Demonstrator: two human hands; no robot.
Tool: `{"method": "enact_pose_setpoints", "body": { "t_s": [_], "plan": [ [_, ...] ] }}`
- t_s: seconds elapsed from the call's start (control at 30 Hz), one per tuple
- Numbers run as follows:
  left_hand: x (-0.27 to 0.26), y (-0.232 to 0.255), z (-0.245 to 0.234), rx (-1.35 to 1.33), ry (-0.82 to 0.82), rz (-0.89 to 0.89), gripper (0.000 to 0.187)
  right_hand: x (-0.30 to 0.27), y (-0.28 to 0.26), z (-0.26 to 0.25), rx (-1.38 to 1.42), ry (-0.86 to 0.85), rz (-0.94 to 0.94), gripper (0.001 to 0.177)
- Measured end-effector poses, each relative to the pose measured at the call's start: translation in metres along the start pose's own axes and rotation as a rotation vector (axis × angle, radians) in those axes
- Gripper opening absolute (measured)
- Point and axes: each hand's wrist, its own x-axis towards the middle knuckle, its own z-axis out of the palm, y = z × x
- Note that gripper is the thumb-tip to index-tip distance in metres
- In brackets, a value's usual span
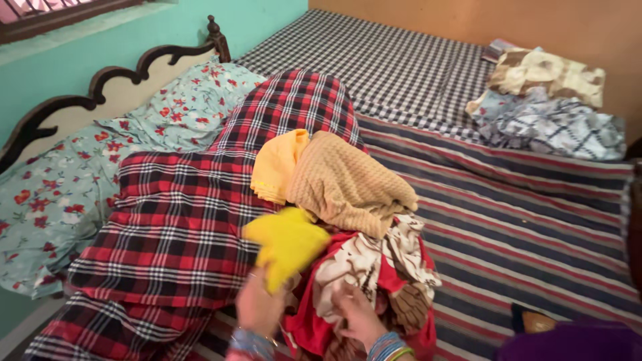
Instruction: The person folds a white patterned sheet and a purple patterned towel by hand, then places them on a bed. The person also picks up a yellow cloth and begins to fold it.
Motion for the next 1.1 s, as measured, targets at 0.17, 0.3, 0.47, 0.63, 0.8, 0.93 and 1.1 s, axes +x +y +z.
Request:
{"method": "enact_pose_setpoints", "body": {
  "t_s": [0.17,0.3,0.47,0.63,0.8,0.93,1.1],
  "plan": [
    [-0.108,0.056,-0.007,-0.072,-0.256,0.675,0.047,-0.067,-0.039,-0.008,0.418,-0.038,-0.102,0.046],
    [-0.161,0.106,-0.029,-0.552,-0.442,0.273,0.052,-0.127,-0.042,-0.022,0.150,0.039,-0.401,0.044],
    [-0.204,0.163,-0.068,-0.816,-0.307,-0.087,0.044,-0.223,-0.016,-0.022,0.079,0.067,-0.609,0.052],
    [-0.266,0.184,-0.114,-0.498,-0.290,-0.005,0.024,-0.329,0.014,-0.015,-0.242,0.119,-0.895,0.080],
    [-0.322,0.166,-0.150,-0.872,-0.359,0.097,0.026,-0.392,0.036,-0.018,-0.494,0.264,-0.864,0.049],
    [-0.333,0.144,-0.177,-1.139,-0.440,-0.140,0.026,-0.399,0.056,-0.003,-0.213,-0.035,-0.784,0.042],
    [-0.346,0.113,-0.209,-1.101,-0.390,-0.005,0.023,-0.408,0.085,0.031,-0.201,-0.302,-0.726,0.022]
  ]
}}
